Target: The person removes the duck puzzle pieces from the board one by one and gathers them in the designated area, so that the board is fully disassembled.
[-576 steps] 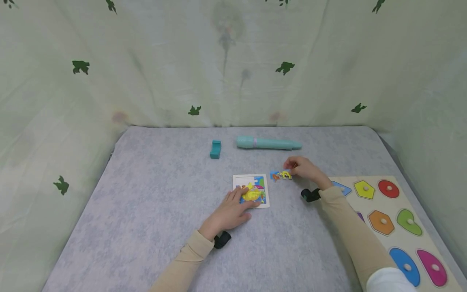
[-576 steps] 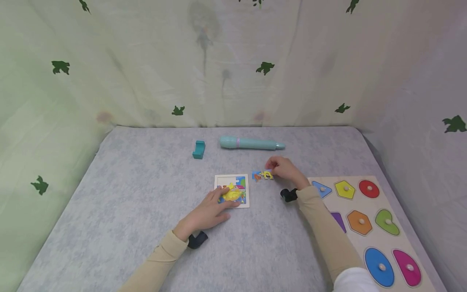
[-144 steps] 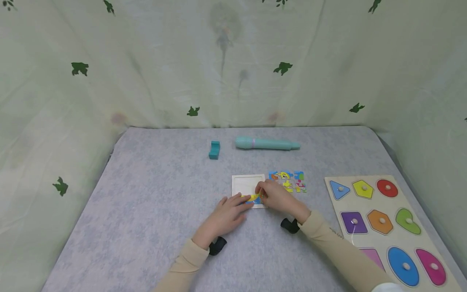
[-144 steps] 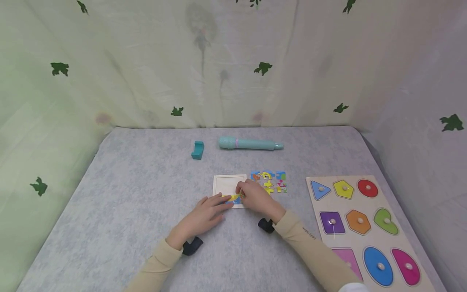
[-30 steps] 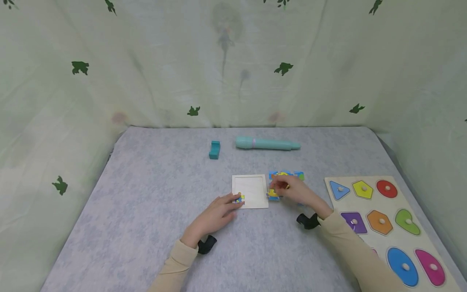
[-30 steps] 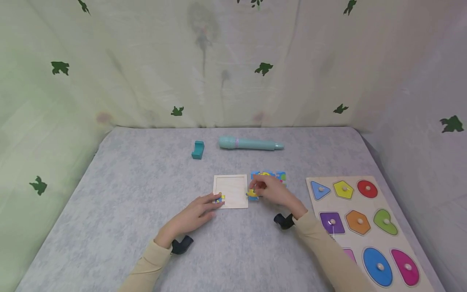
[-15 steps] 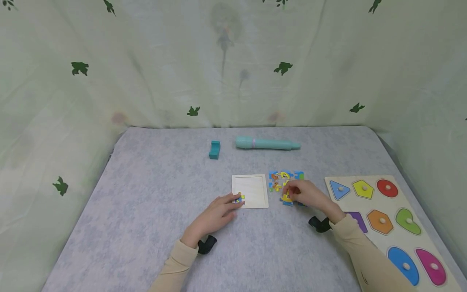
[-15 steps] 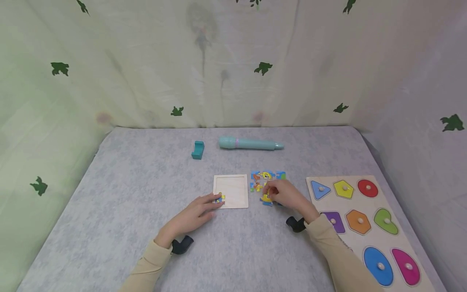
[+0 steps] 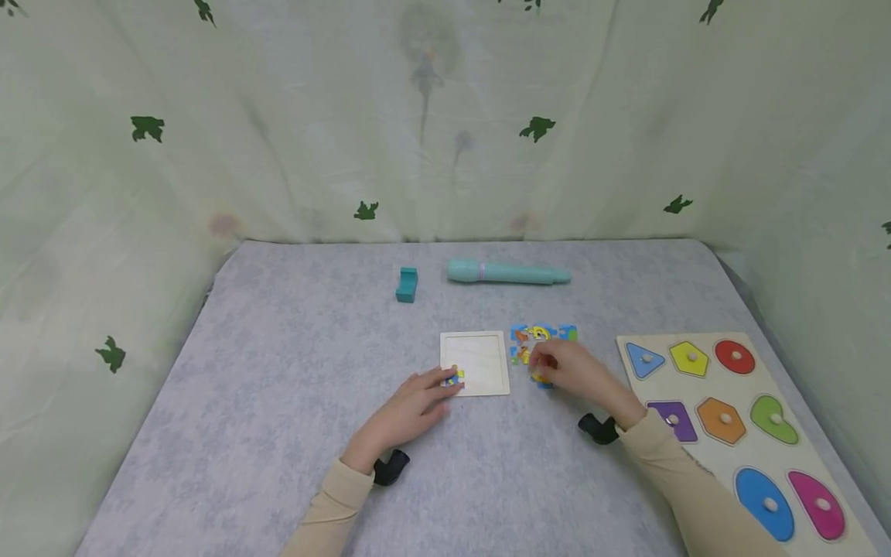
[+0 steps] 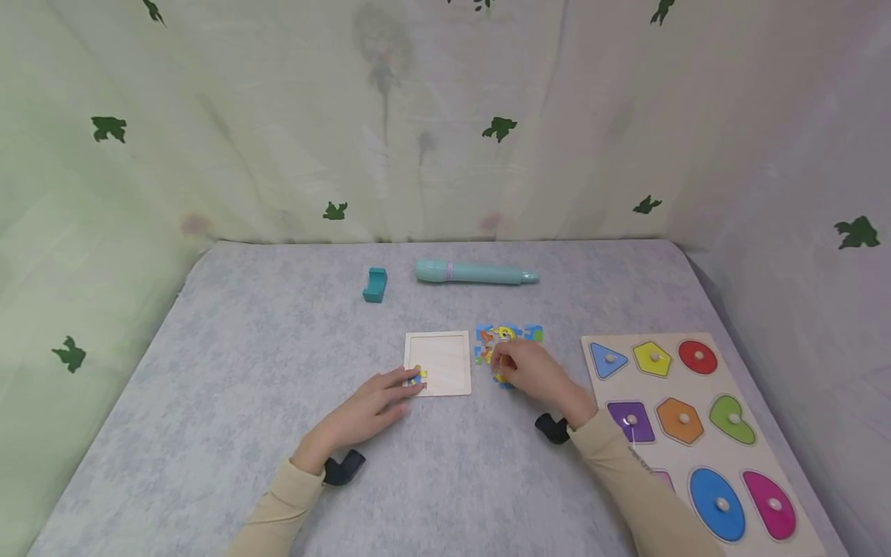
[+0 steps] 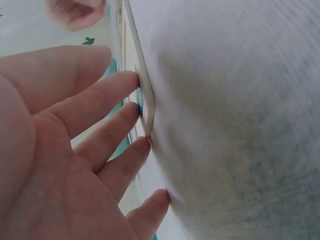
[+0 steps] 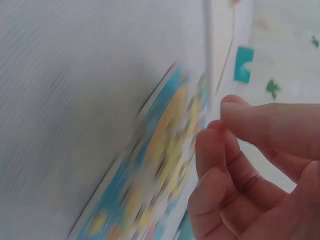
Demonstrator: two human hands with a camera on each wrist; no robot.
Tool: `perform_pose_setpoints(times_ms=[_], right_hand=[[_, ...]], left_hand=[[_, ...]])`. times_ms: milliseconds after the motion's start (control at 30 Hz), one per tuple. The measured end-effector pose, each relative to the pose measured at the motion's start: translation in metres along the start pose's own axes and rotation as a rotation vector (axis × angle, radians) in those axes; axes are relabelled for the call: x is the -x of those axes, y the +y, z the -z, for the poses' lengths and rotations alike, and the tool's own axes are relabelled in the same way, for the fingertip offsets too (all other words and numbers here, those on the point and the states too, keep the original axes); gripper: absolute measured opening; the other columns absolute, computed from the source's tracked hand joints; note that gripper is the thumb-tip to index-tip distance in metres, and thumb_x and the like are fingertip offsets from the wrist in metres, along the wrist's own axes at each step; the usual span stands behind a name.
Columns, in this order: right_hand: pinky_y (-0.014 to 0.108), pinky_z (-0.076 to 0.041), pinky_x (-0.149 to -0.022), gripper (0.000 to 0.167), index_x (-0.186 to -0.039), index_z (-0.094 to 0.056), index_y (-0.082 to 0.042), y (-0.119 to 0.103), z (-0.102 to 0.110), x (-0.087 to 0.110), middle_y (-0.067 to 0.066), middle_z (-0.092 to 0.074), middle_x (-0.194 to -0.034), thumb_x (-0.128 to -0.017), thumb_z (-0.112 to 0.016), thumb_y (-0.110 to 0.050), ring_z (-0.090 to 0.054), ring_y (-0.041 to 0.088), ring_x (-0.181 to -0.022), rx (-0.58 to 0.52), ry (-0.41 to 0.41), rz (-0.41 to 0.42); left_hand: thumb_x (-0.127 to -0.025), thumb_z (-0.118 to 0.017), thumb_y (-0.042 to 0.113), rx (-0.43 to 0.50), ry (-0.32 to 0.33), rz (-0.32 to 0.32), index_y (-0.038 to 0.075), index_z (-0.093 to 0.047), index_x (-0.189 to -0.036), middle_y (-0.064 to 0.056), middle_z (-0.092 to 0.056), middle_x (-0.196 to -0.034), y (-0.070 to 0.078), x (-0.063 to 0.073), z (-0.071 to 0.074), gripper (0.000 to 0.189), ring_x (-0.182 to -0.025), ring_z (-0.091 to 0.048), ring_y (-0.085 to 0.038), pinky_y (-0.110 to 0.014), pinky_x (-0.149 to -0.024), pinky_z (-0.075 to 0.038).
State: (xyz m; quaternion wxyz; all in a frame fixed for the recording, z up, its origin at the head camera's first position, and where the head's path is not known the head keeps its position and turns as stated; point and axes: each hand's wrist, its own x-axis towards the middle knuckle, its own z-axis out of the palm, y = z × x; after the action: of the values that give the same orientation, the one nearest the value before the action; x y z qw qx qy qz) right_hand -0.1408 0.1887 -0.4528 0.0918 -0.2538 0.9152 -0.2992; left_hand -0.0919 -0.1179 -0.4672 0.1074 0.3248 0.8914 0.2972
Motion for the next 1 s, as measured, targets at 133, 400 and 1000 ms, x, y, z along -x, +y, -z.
perform_pose_setpoints(times_ms=[133, 400, 1000], right_hand=[[0.026, -0.046, -0.063, 0.014, -0.090, -0.066, -0.004, -0.015, -0.013, -0.017, -0.002, -0.059, -0.078, -0.085, -0.061, 0.008, -0.050, 0.012, -0.070, -0.091, -0.016, 0.107], [0.025, -0.046, -0.069, 0.019, -0.103, -0.063, -0.002, -0.051, -0.044, -0.047, 0.006, -0.061, -0.097, -0.086, -0.061, 0.006, -0.054, 0.014, -0.079, -0.165, -0.092, 0.150], [0.027, -0.046, -0.070, 0.024, -0.100, -0.065, -0.002, -0.059, -0.061, -0.061, 0.004, -0.057, -0.087, -0.081, -0.059, 0.010, -0.051, 0.015, -0.078, -0.184, -0.021, 0.108]], left_hand=[[-0.098, -0.055, 0.011, -0.014, 0.004, -0.009, 0.000, -0.055, -0.133, -0.017, -0.038, -0.147, -0.002, 0.002, 0.001, 0.038, -0.136, -0.031, -0.037, -0.060, -0.106, -0.023], [-0.098, -0.055, 0.014, -0.017, 0.010, 0.017, 0.005, -0.058, -0.132, -0.016, -0.040, -0.146, -0.007, 0.010, 0.006, 0.036, -0.137, -0.029, -0.038, -0.062, -0.106, -0.021], [-0.097, -0.055, 0.012, -0.001, -0.010, 0.049, 0.003, -0.060, -0.129, -0.015, -0.041, -0.146, -0.009, 0.014, 0.009, 0.033, -0.136, -0.030, -0.039, -0.064, -0.105, -0.019]])
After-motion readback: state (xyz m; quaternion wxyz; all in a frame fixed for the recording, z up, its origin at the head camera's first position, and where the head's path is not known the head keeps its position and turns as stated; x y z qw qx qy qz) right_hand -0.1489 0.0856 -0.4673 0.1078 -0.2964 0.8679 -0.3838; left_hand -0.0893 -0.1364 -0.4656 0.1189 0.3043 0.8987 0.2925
